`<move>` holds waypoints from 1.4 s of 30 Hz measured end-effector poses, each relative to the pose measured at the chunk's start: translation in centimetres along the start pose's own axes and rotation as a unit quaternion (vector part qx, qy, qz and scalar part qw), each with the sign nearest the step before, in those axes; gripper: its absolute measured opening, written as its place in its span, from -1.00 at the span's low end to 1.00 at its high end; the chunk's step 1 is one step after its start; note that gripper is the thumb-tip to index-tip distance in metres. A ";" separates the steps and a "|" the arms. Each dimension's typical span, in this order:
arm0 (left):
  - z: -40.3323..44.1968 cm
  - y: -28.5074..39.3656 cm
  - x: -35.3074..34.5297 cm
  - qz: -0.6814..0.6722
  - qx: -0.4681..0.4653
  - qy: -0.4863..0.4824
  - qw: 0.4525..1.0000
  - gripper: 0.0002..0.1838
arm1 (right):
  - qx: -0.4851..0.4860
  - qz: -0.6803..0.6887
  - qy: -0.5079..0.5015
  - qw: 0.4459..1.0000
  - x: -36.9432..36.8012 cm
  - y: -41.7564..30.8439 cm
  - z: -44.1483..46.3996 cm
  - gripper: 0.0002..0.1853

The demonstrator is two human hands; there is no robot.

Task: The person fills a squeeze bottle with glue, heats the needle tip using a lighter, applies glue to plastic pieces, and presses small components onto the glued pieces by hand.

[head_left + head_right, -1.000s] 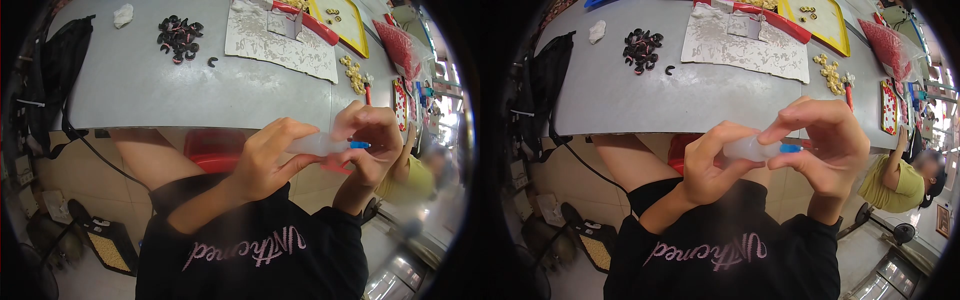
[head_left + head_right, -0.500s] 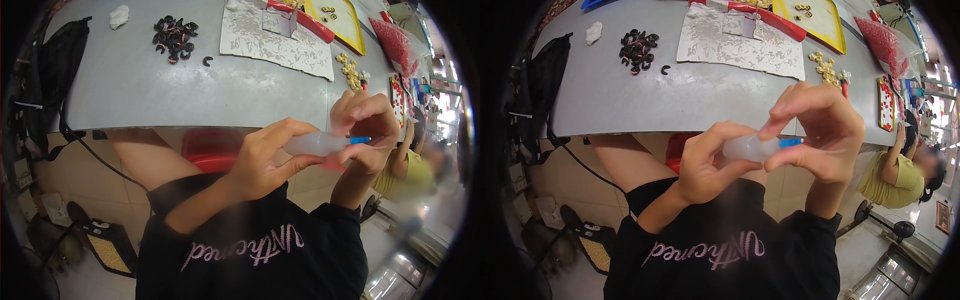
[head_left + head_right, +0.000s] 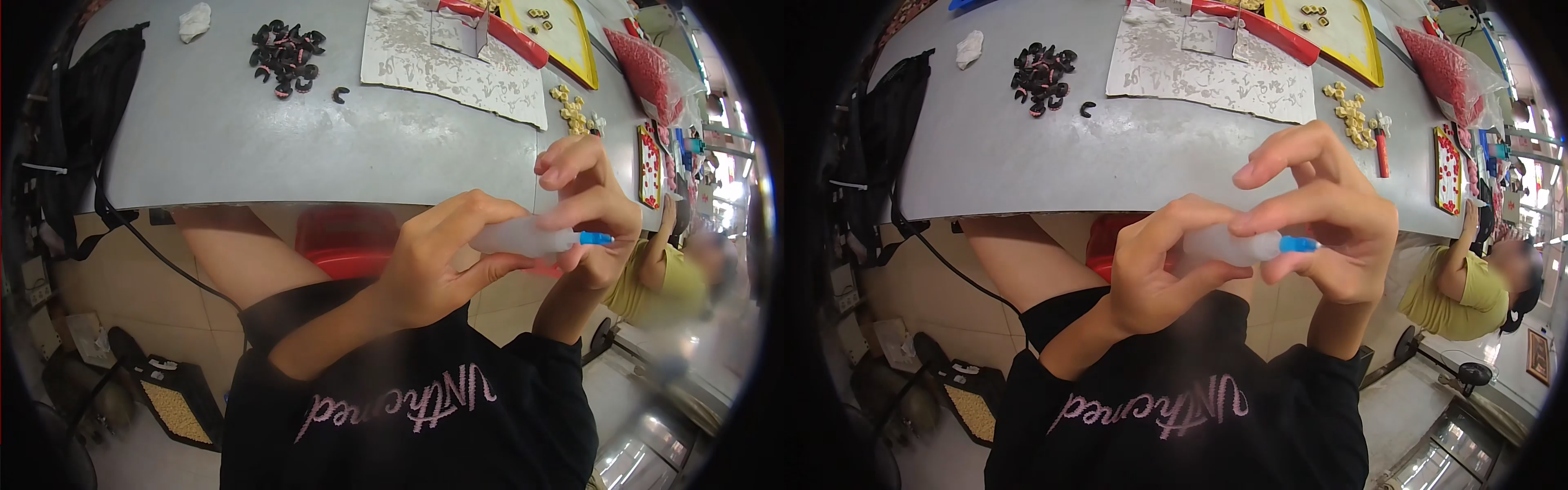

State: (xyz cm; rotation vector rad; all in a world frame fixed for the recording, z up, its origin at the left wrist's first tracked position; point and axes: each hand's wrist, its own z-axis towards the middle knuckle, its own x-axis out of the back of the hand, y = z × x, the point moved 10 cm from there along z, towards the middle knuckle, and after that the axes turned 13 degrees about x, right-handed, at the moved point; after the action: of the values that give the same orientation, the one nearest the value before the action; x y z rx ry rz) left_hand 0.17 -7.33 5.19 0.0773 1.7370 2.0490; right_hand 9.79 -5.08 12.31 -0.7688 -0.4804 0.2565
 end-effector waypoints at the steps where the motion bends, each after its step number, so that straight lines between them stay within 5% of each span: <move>1: 0.0 0.1 -0.1 0.003 -0.002 0.004 1.000 -0.61 | 0.000 -0.015 0.009 1.000 0.1 0.2 -0.2 -0.38; 7: 0.0 0.5 0.3 0.008 -0.021 0.014 1.000 -0.61 | -0.071 -0.006 0.120 0.990 -0.1 0.5 -0.2 -0.44; 12: 0.0 0.1 0.3 0.002 0.003 0.018 1.000 -0.64 | 0.008 -0.005 0.009 1.000 -0.2 0.4 -0.7 -0.39; 19: 0.0 0.4 0.3 0.008 -0.005 0.019 1.000 -0.62 | -0.088 0.037 0.113 0.989 -0.3 0.8 -0.5 -0.46; 24: 0.0 0.1 0.2 0.009 -0.001 0.024 1.000 -0.64 | 0.002 0.020 0.025 0.999 0.0 0.7 -1.1 -0.39; 28: 0.0 0.2 0.1 0.004 -0.013 0.025 1.000 -0.64 | -0.048 0.012 0.112 0.992 -0.2 0.9 -1.0 -0.47; 36: -0.1 0.2 0.1 0.018 -0.010 0.024 0.999 -0.61 | -0.018 0.026 0.081 0.996 0.1 1.2 -1.5 -0.48; 42: -0.1 0.4 0.2 0.019 -0.021 0.027 0.999 -0.60 | -0.107 -0.007 0.139 0.984 0.1 1.2 -1.4 -0.55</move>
State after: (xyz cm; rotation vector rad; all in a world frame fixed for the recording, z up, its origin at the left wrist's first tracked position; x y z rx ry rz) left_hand -0.19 -7.34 5.47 0.0436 1.7355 2.1325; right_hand 10.58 -5.07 10.60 -0.9952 -0.2509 0.0827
